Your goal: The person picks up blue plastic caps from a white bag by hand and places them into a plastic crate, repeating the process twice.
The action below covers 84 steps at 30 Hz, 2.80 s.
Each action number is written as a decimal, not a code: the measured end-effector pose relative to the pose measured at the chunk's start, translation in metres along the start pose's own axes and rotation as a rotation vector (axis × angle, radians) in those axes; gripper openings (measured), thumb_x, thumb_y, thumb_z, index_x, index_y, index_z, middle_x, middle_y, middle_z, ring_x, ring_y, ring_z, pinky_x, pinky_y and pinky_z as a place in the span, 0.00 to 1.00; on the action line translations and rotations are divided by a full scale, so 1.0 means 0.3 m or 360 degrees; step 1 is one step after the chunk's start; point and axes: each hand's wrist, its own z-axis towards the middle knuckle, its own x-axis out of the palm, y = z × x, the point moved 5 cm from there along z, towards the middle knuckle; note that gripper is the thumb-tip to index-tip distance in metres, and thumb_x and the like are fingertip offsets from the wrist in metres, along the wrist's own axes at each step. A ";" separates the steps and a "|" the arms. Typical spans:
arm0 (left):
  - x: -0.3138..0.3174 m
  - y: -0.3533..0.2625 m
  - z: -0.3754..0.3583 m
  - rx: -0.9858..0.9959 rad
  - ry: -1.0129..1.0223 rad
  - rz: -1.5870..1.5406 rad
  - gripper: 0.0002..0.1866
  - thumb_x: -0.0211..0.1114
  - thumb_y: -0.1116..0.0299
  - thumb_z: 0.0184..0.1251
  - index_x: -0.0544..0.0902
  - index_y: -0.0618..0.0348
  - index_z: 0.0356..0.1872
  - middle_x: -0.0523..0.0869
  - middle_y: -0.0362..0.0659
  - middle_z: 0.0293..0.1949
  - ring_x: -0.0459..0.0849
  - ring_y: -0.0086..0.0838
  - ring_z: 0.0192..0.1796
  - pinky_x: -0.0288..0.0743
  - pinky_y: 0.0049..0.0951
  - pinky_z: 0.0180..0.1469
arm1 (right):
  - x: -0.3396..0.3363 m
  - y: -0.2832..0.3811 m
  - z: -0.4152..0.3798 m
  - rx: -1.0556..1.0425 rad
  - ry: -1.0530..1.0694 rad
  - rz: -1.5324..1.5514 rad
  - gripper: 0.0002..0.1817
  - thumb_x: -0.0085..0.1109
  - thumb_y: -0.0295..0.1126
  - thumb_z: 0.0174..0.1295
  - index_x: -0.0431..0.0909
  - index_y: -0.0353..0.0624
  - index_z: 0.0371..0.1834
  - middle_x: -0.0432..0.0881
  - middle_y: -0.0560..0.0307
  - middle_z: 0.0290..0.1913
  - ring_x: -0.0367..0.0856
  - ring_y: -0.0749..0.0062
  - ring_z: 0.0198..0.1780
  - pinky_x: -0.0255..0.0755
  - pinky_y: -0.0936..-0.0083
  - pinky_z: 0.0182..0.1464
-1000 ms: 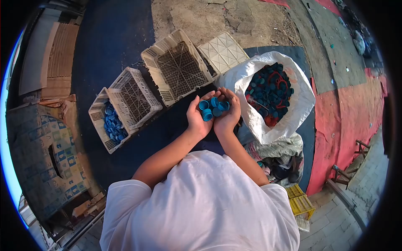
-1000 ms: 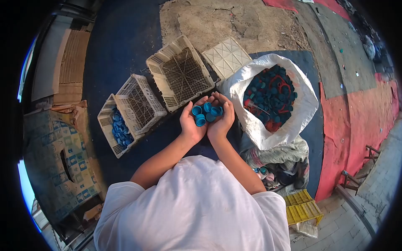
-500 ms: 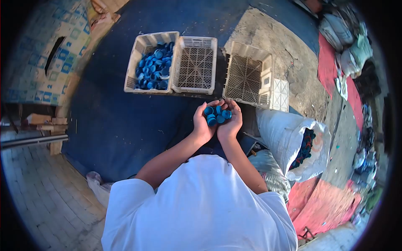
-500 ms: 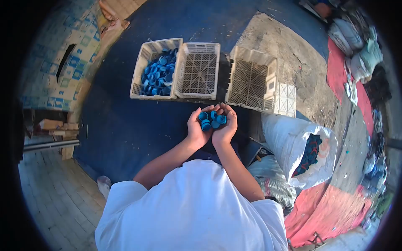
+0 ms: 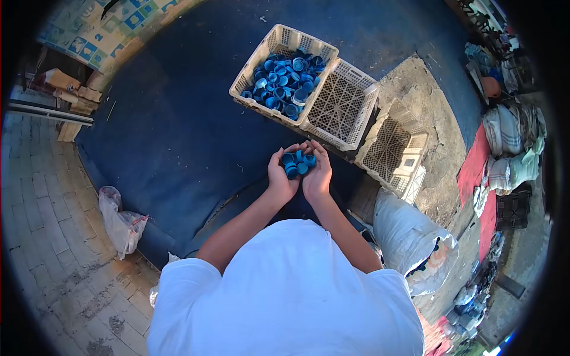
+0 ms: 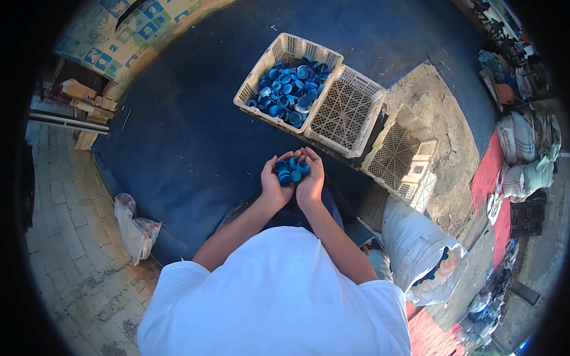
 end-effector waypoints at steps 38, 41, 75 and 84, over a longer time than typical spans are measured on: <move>-0.123 -0.833 0.969 -0.0069 -0.0401 0.0612 0.24 0.42 0.50 0.88 0.79 0.58 0.59 0.87 0.41 0.52 0.86 0.29 0.54 0.79 0.30 0.58 | 0.555 -0.576 0.954 0.0682 -0.0388 -0.0202 0.21 0.57 0.43 0.73 0.77 0.40 0.60 0.82 0.58 0.50 0.81 0.68 0.54 0.72 0.69 0.60; -0.157 -0.872 1.031 -0.0178 -0.0350 0.0708 0.24 0.43 0.48 0.88 0.79 0.57 0.59 0.87 0.39 0.49 0.86 0.27 0.52 0.79 0.30 0.58 | 0.560 -0.629 0.999 0.0702 -0.0399 -0.0204 0.22 0.56 0.45 0.73 0.77 0.41 0.61 0.83 0.57 0.51 0.81 0.67 0.55 0.72 0.68 0.60; -0.023 -1.168 1.063 -0.0628 -0.0157 0.1197 0.31 0.48 0.44 0.83 0.70 0.56 0.74 0.77 0.44 0.72 0.79 0.38 0.67 0.70 0.46 0.69 | 0.419 -0.542 1.034 0.0697 -0.0381 -0.0631 0.22 0.56 0.46 0.75 0.78 0.42 0.63 0.84 0.48 0.61 0.86 0.60 0.56 0.77 0.62 0.60; 0.179 -1.011 1.054 -0.0880 0.0168 0.1069 0.25 0.50 0.50 0.83 0.74 0.54 0.69 0.81 0.42 0.67 0.81 0.37 0.64 0.71 0.44 0.69 | 0.041 -0.427 0.743 0.0346 -0.0949 -0.0846 0.17 0.56 0.39 0.74 0.82 0.43 0.58 0.88 0.57 0.46 0.86 0.75 0.40 0.77 0.77 0.41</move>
